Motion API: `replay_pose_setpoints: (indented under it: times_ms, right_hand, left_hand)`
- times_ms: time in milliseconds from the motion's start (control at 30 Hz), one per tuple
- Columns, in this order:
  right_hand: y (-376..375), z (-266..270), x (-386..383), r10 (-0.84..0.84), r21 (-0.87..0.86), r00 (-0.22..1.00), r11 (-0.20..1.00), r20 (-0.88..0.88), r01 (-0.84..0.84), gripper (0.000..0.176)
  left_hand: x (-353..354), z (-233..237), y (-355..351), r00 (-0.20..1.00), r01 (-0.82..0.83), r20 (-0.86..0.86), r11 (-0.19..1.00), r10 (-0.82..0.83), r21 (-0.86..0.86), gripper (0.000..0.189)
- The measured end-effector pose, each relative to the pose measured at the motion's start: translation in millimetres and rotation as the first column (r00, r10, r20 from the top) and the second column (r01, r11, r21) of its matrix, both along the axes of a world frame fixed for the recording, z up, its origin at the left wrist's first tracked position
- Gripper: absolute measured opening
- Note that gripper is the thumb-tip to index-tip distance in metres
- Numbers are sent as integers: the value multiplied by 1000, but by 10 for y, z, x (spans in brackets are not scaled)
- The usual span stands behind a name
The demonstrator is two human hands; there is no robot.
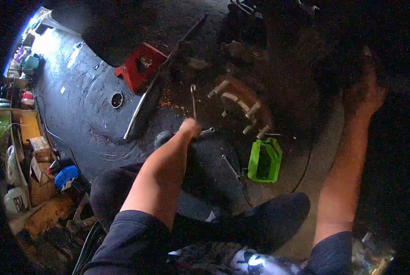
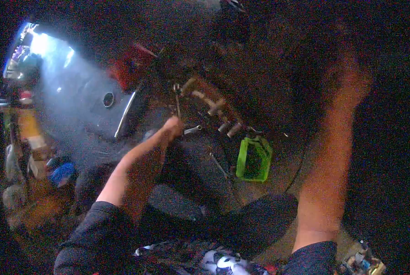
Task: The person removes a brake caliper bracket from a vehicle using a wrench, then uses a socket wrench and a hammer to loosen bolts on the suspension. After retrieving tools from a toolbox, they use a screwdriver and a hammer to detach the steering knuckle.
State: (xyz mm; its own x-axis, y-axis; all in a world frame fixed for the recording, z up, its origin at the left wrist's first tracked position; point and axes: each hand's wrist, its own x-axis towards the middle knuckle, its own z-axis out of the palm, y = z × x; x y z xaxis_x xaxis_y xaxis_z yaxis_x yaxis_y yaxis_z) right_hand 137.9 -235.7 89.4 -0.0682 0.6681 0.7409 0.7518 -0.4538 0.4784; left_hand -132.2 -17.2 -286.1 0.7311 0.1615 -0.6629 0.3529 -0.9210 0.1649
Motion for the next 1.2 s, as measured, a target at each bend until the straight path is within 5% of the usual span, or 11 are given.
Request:
replay_pose_setpoints:
  times_ms: [133,267,367,467,500,667,767,900,1067,1100,1200]
  right_hand:
    - [18,57,-165,-24,-19,999,1000,34,25,40]
    - [50,-51,-73,274,216,857,957,-437,-196,36]
    - [-32,-31,154,625,360,543,774,-560,-520,33]
    - [62,26,-42,582,442,630,810,-514,-386,31]
    - [41,17,-75,670,635,407,734,-621,-239,31]
    - [30,-33,-94,450,460,644,872,-618,-167,33]
    - [56,-7,-142,748,737,170,662,-642,-132,36]
    - [79,-12,-170,260,331,838,938,-480,-101,39]
    - [47,31,-162,536,511,413,840,-736,-181,39]
    - [37,2,-197,281,322,679,944,-678,-69,39]
    - [119,35,-349,328,288,640,942,-694,-170,37]
  left_hand:
    - [-283,-274,-300,802,-597,-81,790,591,-138,23]
    - [-147,-121,-399,746,-656,160,755,646,13,29]
    - [233,-62,-626,911,-337,231,940,341,-60,32]
    - [666,-170,-1004,981,-68,167,980,100,-189,33]
    - [758,-289,-1174,985,-57,146,975,89,-213,33]
    - [1041,-915,-1612,991,-100,56,953,121,-286,33]
    - [1020,-1027,-1619,991,-109,41,943,128,-315,33]
    - [845,-923,-1406,990,-111,41,928,134,-356,33]
    - [495,-641,-1241,992,-101,35,922,123,-375,33]
    - [552,-632,-1277,991,-97,52,926,124,-366,33]
    - [809,-699,-1435,990,-95,63,935,123,-342,33]
